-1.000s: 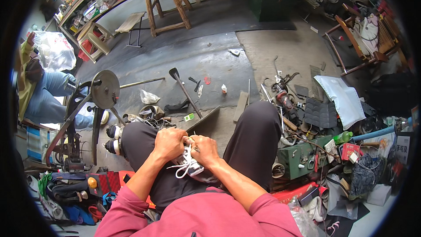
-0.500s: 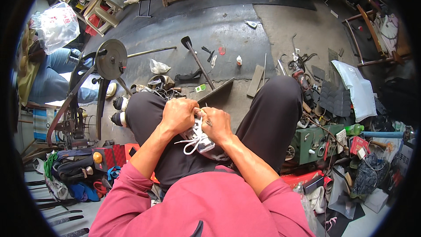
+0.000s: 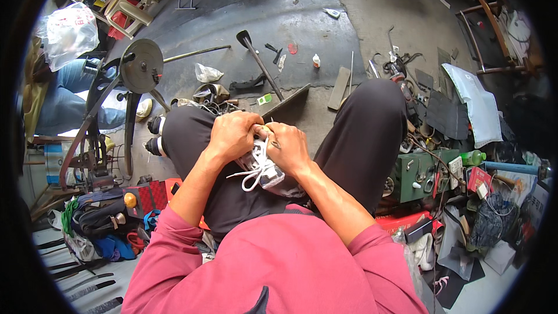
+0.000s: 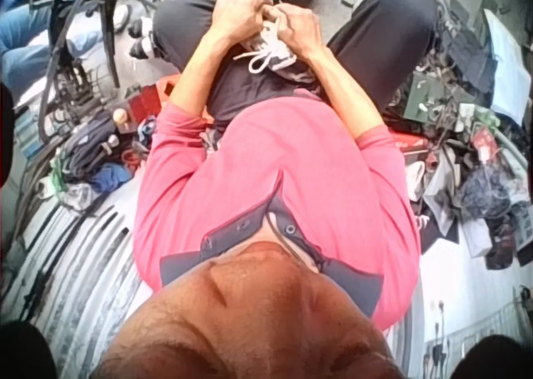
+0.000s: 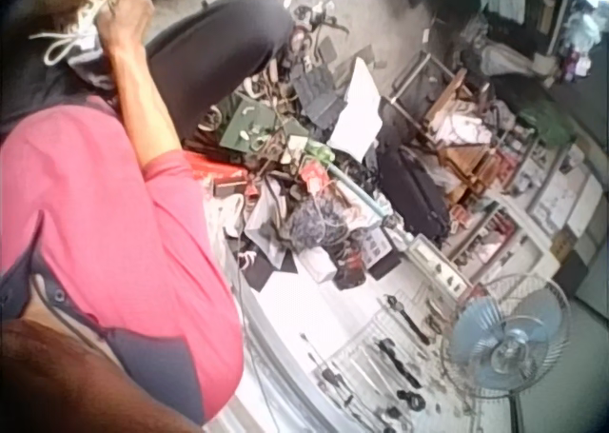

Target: The person applies glue to the sole of a white sneaker and uses a metal hook tool to press and align the sole to the upper. They repeatedly apply glue and press the sole along the edge, working on one shoe at a time.

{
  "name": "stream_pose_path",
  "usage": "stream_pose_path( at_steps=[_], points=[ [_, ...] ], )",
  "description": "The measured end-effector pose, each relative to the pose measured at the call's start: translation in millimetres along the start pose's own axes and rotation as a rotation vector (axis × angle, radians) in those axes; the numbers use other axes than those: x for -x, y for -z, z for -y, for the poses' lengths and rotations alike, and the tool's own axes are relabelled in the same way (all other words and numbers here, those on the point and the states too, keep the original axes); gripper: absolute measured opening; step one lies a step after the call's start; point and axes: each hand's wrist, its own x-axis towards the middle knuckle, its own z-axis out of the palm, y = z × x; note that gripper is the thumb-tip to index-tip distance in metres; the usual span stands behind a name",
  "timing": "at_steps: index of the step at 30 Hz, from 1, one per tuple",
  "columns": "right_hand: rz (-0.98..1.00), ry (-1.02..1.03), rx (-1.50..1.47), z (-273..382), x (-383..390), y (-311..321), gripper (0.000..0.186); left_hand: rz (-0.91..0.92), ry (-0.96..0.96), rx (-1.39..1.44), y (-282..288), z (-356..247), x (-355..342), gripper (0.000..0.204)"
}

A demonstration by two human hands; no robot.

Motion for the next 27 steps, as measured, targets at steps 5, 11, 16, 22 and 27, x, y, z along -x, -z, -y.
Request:
stream_pose_path(
  at_steps=[5, 11, 16, 22, 27],
  points=[
    [-0.062, 0.031, -0.073, -1.0, 3.5, 2.6, 0.026, -0.091, 0.042, 0.202, 6.3, -3.6, 1.6, 0.028],
    [-0.188, -0.085, -0.273, 2.4, -0.4, 13.5, 0.021, -0.26, 0.197, 0.569, 15.0, 0.0, 5.4, 0.049],
    [-0.153, -0.16, -0.497, 4.9, -1.9, 21.5, 0.026, -0.172, 0.262, 0.853, 12.0, 9.9, 4.0, 0.039],
    [0.009, -0.174, -0.75, 10.2, -0.8, 26.9, 0.028, -0.173, 0.299, 1.141, 9.8, 17.1, 1.4, 0.033],
    [0.084, -0.204, -0.803, 9.5, -1.6, 26.4, 0.03, -0.191, 0.346, 1.236, 9.6, 17.3, -1.1, 0.036]
  ],
)
